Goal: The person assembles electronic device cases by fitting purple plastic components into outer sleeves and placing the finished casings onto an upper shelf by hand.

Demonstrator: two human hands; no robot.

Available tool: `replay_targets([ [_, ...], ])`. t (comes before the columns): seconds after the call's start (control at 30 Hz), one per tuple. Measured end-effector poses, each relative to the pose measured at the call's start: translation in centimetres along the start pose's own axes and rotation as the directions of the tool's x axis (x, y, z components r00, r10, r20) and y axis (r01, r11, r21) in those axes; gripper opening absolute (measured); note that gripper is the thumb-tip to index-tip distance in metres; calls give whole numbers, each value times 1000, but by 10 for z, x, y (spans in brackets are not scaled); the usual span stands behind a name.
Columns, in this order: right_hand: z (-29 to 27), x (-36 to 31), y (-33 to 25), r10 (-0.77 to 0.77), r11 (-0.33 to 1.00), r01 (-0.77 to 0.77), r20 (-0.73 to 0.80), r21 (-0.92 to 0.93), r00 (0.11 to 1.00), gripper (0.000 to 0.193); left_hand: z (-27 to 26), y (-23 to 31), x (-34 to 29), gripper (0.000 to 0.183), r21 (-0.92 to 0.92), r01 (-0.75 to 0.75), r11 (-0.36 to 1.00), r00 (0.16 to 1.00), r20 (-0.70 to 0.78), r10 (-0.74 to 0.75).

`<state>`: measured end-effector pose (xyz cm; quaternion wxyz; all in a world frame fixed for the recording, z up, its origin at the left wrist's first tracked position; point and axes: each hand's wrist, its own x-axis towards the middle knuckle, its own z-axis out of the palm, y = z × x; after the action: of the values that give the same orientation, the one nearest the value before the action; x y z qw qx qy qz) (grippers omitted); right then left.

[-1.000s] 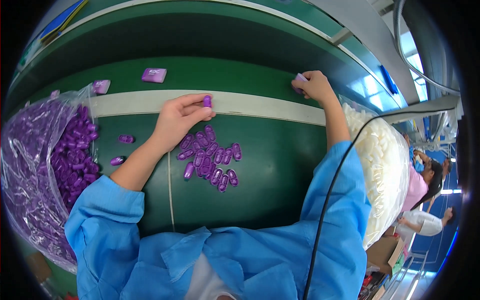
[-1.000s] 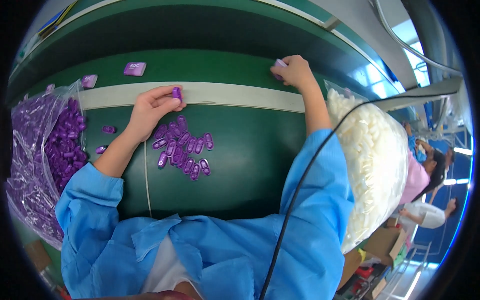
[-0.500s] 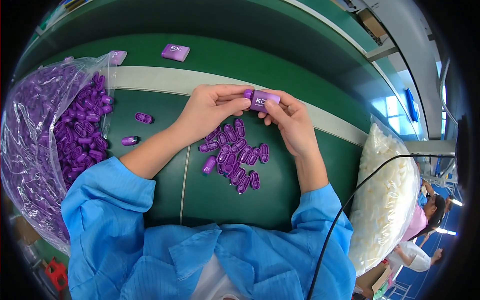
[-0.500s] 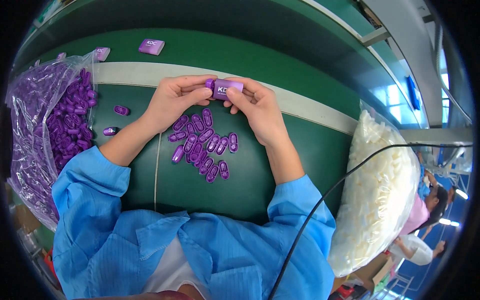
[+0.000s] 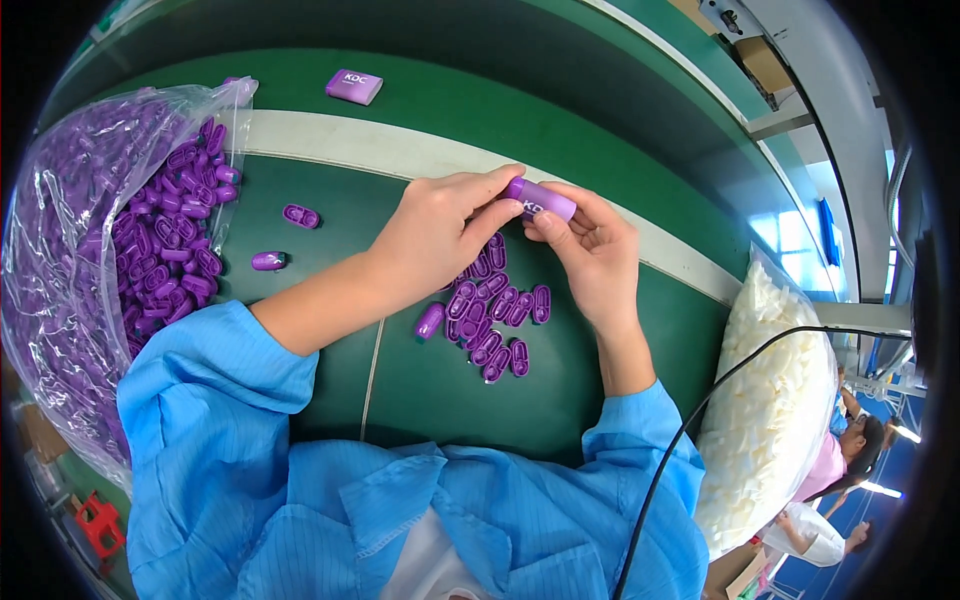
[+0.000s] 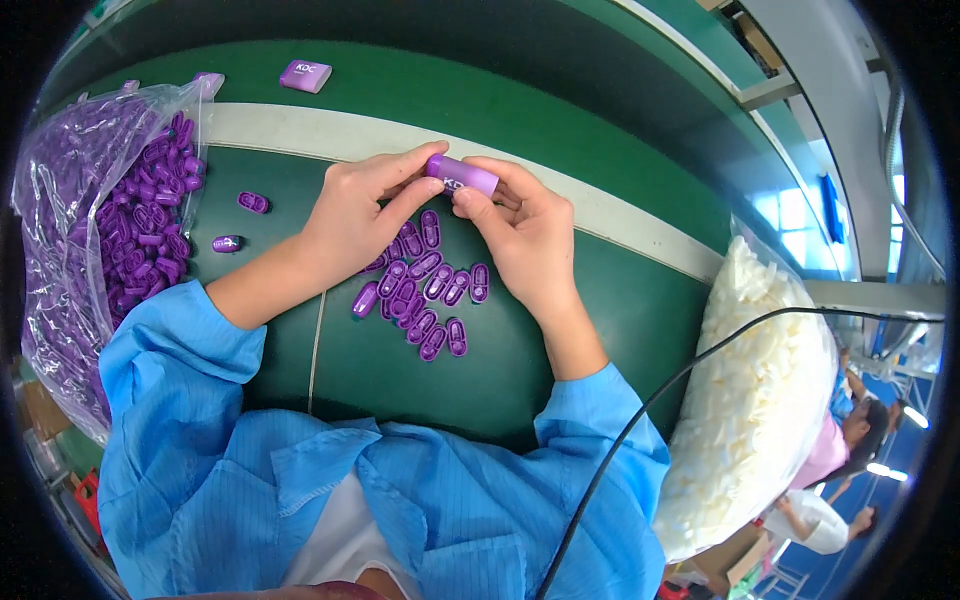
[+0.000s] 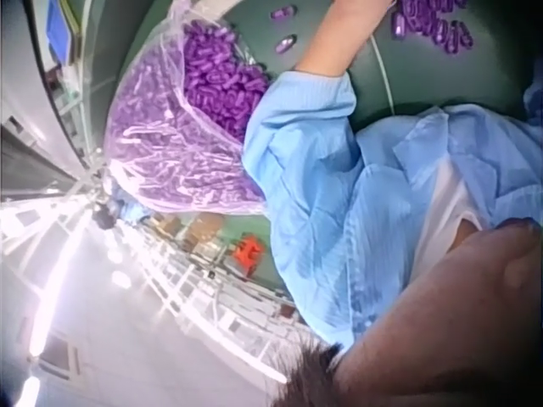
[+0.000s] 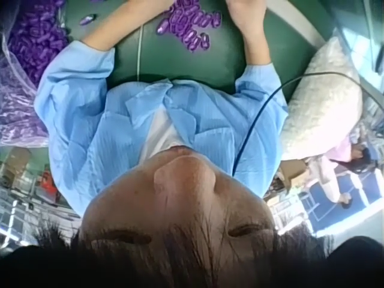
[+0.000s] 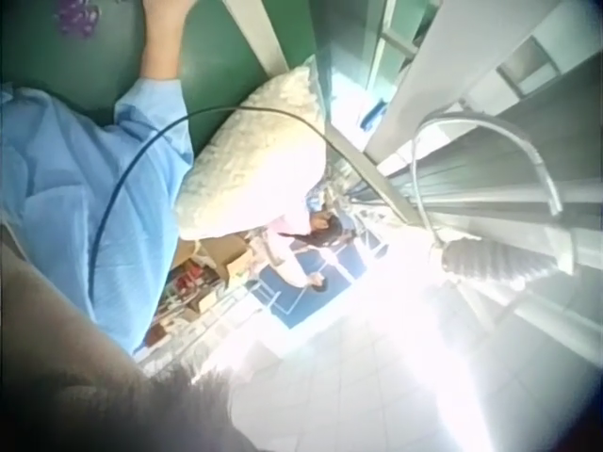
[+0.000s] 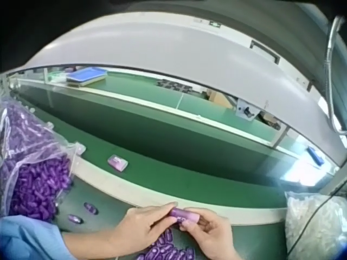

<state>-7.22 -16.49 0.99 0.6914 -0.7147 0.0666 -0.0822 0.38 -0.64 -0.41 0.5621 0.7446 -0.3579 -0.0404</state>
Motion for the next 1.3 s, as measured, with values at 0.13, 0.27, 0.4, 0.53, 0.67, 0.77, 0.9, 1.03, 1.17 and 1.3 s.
replay_targets([
  [0.13,0,2,0,-9,999,9,10,35,1000,28,1,-2,0,27,38,-101,994,992,-75,103],
  [0.27,-3,2,-1,-9,1000,8,31,23,999,28,-1,-4,0,23,-46,-105,993,991,-94,100],
  [0.4,-5,1,-3,-19,1000,20,51,-23,999,27,-6,-5,1,25,36,-107,994,994,-21,108],
  [0.53,-2,0,-2,-53,998,54,39,-21,998,25,-4,-1,-3,24,50,-144,988,989,-24,145],
  [0.67,6,-3,4,-71,979,67,-17,-193,997,24,11,2,-18,31,176,-109,978,992,-49,119],
  [0.77,15,-7,6,-114,964,93,-72,-249,991,23,11,3,-21,36,281,-133,951,988,-40,150],
  [0.9,26,-12,4,-183,929,129,-125,-347,975,21,4,8,-22,38,382,-142,913,989,12,149],
  [1.03,21,-12,6,-177,953,140,-120,-268,977,22,4,8,-19,36,425,-173,889,985,51,168],
  [1.17,13,5,7,-16,999,18,-75,31,997,24,-4,-4,-2,31,147,-177,973,984,11,177],
  [1.3,5,40,17,45,996,-44,9,-81,999,31,-16,-23,30,29,-76,84,994,995,51,-81],
])
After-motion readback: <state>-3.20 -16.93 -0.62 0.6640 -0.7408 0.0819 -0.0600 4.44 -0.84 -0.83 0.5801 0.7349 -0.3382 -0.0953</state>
